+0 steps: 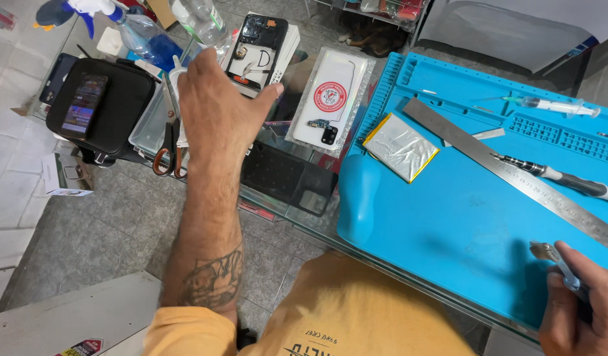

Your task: The person cleans the inside of a disassembled smartphone frame using a toothbrush and a small metal tool. They scrub the edges and camera area of the frame, then use the metal tool to scrape out residue from the corners and crevices.

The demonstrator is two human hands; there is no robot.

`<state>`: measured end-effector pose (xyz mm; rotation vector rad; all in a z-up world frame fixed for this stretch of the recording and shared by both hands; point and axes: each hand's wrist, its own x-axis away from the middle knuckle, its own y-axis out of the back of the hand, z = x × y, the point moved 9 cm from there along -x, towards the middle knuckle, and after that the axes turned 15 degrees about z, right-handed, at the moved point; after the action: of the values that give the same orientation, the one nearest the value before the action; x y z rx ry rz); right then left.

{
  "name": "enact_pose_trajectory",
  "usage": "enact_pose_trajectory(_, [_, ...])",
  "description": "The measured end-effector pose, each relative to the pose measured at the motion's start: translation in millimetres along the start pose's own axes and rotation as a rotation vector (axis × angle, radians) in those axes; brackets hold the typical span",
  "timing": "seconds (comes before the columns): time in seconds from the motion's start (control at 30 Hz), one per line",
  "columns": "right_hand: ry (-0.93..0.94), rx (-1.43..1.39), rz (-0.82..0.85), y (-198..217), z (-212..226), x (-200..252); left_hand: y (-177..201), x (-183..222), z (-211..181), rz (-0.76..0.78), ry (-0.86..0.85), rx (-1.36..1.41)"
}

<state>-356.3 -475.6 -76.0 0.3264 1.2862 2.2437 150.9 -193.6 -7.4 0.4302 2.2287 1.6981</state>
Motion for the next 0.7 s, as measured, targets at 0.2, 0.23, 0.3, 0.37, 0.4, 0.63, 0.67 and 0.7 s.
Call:
enact_pose_trajectory(0.2, [0.003,0.024,0.017,6.2,5.4,-2.8,-20.1,-75.0,-23.8,-0.017,-0.064,-0.195])
enact_pose_trajectory(0.23, [-0.014,0.036,0.034,7.4,7.0,-3.1,-28.3,-84.7,-22.5,0.056,-0.014,-0.21])
enact_pose_trajectory(0.3, [-0.037,0.048,0.048,9.0,9.3,-3.4,-40.7,-98.1,-22.8,0.13,0.029,-0.224])
enact_pose_trajectory(0.37, [-0.023,0.038,0.014,12.2,13.5,-3.2,-48.9,-106.1,-25.6,0.128,0.034,-0.369])
enact_pose_trajectory(0.4, [-0.028,0.039,0.014,13.6,14.1,-3.5,-50.9,-105.4,-26.4,0.131,0.03,-0.369])
enact_pose_trajectory(0.63, [0.022,0.106,0.042,17.2,21.0,-6.6,-44.4,-99.1,-27.7,0.067,0.053,-0.262])
enact_pose_trajectory(0.67, [0.028,0.092,0.034,17.8,22.2,-7.1,-45.7,-100.0,-26.7,0.082,0.067,-0.248])
enact_pose_trajectory(0.7, [0.026,0.092,0.037,18.1,23.6,-8.0,-40.6,-96.5,-27.4,0.086,0.067,-0.249])
